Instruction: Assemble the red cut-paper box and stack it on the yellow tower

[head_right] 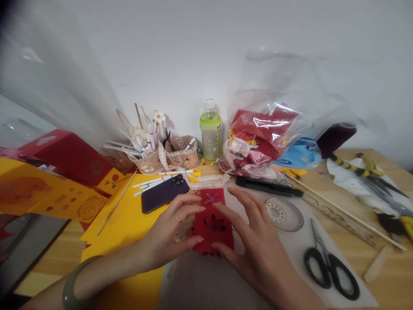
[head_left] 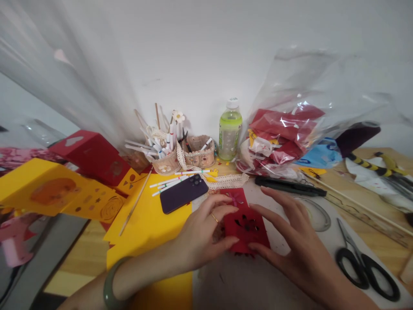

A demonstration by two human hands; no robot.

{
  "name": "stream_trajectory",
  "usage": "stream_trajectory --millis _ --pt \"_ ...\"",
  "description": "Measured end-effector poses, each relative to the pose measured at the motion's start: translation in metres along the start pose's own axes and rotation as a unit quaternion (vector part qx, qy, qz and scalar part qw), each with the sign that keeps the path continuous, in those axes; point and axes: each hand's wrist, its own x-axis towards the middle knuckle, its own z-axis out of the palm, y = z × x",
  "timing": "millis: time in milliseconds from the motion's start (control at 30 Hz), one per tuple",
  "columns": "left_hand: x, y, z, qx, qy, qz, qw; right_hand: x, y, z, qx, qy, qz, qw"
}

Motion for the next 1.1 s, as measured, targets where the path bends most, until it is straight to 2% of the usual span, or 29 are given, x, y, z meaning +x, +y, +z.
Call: stream_trajectory --millis 133,300,533,667,767,867,1100 --pt "0.007 0.004 -0.006 -0.028 -0.019 -0.043 0.998 0.006 0.000 -0.003 -0.038 -0.006 -0.023 0.999" --pt "0.009 0.006 -0.008 -0.046 -0.043 -0.085 0.994 0.009 -0.001 -0.004 -0.073 0.020 -0.062 0.995" --pt "0.008 0.003 -0.005 -0.088 -0.032 -0.106 0.990 0.013 -0.004 0.002 -0.059 0.037 -0.024 0.997" --pt "0.010 0.003 -0.006 -0.095 -0.028 -0.114 0.989 0.009 -0.004 -0.001 -0.005 0.021 0.002 1.000" --pt "0.013 0.003 -0.009 -0.095 -0.033 -0.114 0.988 0.001 0.002 -0.009 0.035 -0.010 0.015 0.999" --pt "0.016 0.002 -0.012 -0.089 -0.038 -0.106 0.990 -0.003 0.010 -0.013 0.033 -0.036 0.024 0.999" --pt "0.019 -0.006 -0.011 -0.069 -0.036 -0.035 0.996 0.003 0.020 -0.011 0.022 -0.064 0.016 0.998"
